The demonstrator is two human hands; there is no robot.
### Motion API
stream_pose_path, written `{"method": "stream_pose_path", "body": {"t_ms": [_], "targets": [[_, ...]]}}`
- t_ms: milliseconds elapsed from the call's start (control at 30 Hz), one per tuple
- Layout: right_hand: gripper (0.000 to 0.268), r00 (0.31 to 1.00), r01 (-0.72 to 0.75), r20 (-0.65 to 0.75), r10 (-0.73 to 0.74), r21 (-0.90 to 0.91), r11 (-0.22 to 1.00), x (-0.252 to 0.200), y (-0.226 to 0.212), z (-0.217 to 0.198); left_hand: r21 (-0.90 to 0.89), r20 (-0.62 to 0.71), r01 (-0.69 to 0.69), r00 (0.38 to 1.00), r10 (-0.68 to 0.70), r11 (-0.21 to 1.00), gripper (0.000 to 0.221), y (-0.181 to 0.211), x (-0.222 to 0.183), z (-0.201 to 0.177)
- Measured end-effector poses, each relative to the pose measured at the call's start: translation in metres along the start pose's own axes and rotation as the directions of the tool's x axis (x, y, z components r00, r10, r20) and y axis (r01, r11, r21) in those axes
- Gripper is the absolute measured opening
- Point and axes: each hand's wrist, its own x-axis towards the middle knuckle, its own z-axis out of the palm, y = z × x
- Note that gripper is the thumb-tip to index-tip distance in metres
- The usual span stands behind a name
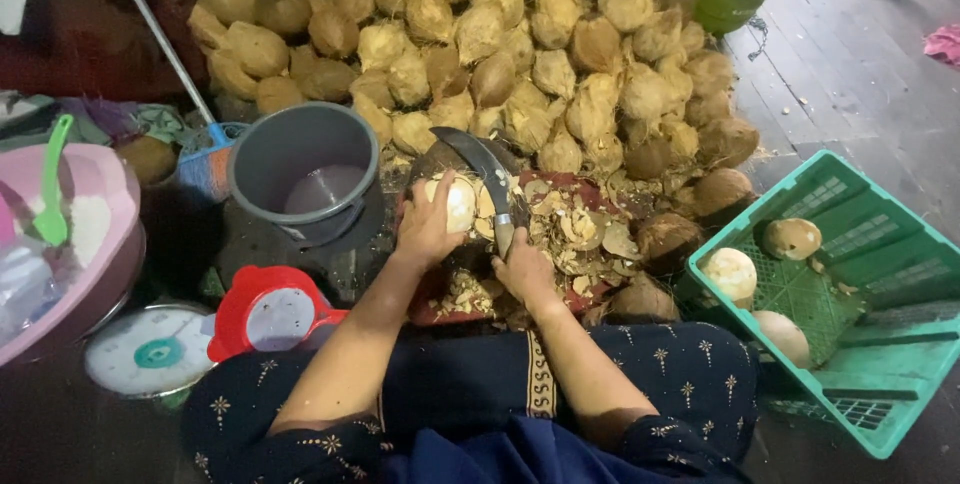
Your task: The person sits on the floor and uses a knife to peel the husk off a coconut, rotating it to remove the outer layer. The peeled coconut is placed into a green crate while husk fragments accumulate on the floor.
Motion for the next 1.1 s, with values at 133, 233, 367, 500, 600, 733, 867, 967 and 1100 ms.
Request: {"method": "stream_pose_path", "body": {"t_ms": [133,233,367,500,600,733,867,967,1100], "targets": [[0.059,0.999,0.02,-0.033,-0.022,-0.051,0.998,0.013,0.01,0.013,-0.005,0.01,0.006,1.0,-0.005,1.0,0.105,0.004,-0.006,-0.003],[0.069,0.996,0.025,-0.084,-0.021,0.047,0.999,-0.02,-0.02,-0.027,-0.017,0.003,-0.01,1.0,0.01,1.0,0.104,0.005,-0.008,-0.005],[0.093,0.61,0.436,-0.684,-0.401,-0.133,0.89,-0.045,-0.072,-0.106,-0.004,0.03,0.018,0.999,-0.018,1.0,0.106,0.009,-0.006,-0.008],[0.109,0.012,0.57,-0.917,-0.399,-0.322,0.756,-0.103,-0.111,-0.202,0.269,-0.425,-0.279,0.825,0.374,0.922,0.108,-0.048,0.025,0.057],[0.102,0.015,0.608,-0.911,-0.412,-0.319,0.727,-0.105,-0.113,-0.201,-0.054,0.071,0.069,0.995,-0.065,0.996,0.106,0.012,-0.007,-0.015],[0.09,0.031,0.668,-0.872,-0.489,-0.346,0.659,-0.112,-0.111,-0.198,-0.064,-0.002,-0.001,1.0,0.001,0.998,0.106,-0.005,-0.002,-0.002],[0.078,0.046,0.688,-0.85,-0.525,-0.354,0.634,-0.123,-0.103,-0.195,-0.027,-0.09,-0.112,0.99,0.109,0.993,0.104,-0.031,0.008,0.019],[0.083,0.393,0.541,-0.728,-0.562,-0.311,0.781,-0.084,-0.073,-0.135,-0.055,-0.065,-0.111,0.992,0.108,0.992,0.109,-0.016,0.005,0.002],[0.09,0.966,0.08,-0.224,-0.132,-0.23,0.97,-0.027,-0.017,-0.024,-0.067,0.087,0.049,0.995,-0.043,0.997,0.113,-0.006,0.001,-0.014]]}}
